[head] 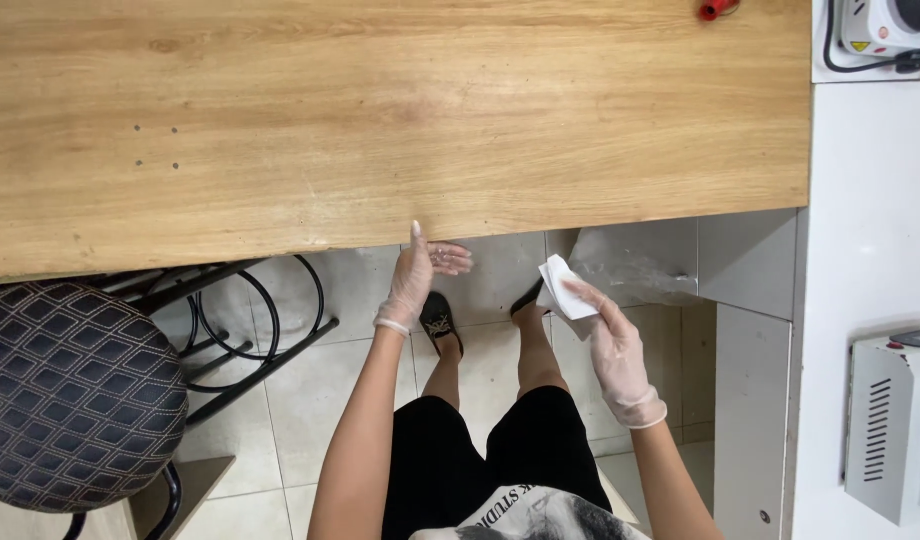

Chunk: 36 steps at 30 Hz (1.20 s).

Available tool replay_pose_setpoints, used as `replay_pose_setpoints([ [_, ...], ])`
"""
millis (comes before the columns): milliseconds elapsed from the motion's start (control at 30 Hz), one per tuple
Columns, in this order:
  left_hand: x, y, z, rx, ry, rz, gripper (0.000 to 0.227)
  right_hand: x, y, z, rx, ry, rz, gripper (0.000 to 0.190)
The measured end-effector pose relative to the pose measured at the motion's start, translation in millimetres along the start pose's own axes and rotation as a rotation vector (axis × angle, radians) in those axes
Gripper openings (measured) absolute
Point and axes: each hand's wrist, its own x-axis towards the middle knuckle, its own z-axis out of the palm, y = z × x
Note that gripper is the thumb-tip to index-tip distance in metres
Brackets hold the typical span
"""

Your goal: Cleaning and tidying up a workshop area by wiping a desk and arranging stools.

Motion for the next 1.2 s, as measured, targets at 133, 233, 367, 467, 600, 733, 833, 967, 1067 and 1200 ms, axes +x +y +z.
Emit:
replay_pose_setpoints([
  [133, -6, 5, 0, 0.048, 0.023, 0.031, 0.106, -25, 8, -21, 0.007, 0.064, 0.061, 0.047],
  [233, -6, 14, 1, 0.066, 0.017, 0.084, 0.103, -44, 12, -35, -0.034, 0.086, 0.082, 0.049],
  [367, 3, 29, 16, -0.125, -0.032, 0.047, 0.098, -67, 13, -53, 0.173, 0.118, 0.121, 0.045],
  [467, 0, 58, 53, -0.232, -0.106, -0.024, 0.095, -86, 14, -72, 0.267, 0.175, 0.136, 0.045],
  [600, 22, 76, 129, -0.342, -0.294, -0.151, 0.096, -116, 27, -105, 0.206, 0.307, 0.198, 0.047],
  [733, 34, 129, 247, -0.363, -0.475, -0.259, 0.096, -143, 19, -148, 0.420, 0.412, 0.176, 0.049],
  [833, 35, 167, 336, -0.305, -0.566, -0.332, 0.091, -165, 17, -182, 0.573, 0.481, 0.182, 0.049],
  [967, 36, 209, 475, -0.287, -0.719, -0.427, 0.085, -197, 29, -237, 0.476, 0.605, 0.195, 0.054],
  [1067, 34, 234, 584, -0.282, -0.799, -0.517, 0.080, -217, 34, -269, 0.377, 0.683, 0.289, 0.054],
  [1200, 40, 237, 741, -0.248, -0.967, -0.635, 0.078, -252, 50, -291, 0.305, 0.782, 0.346, 0.054],
])
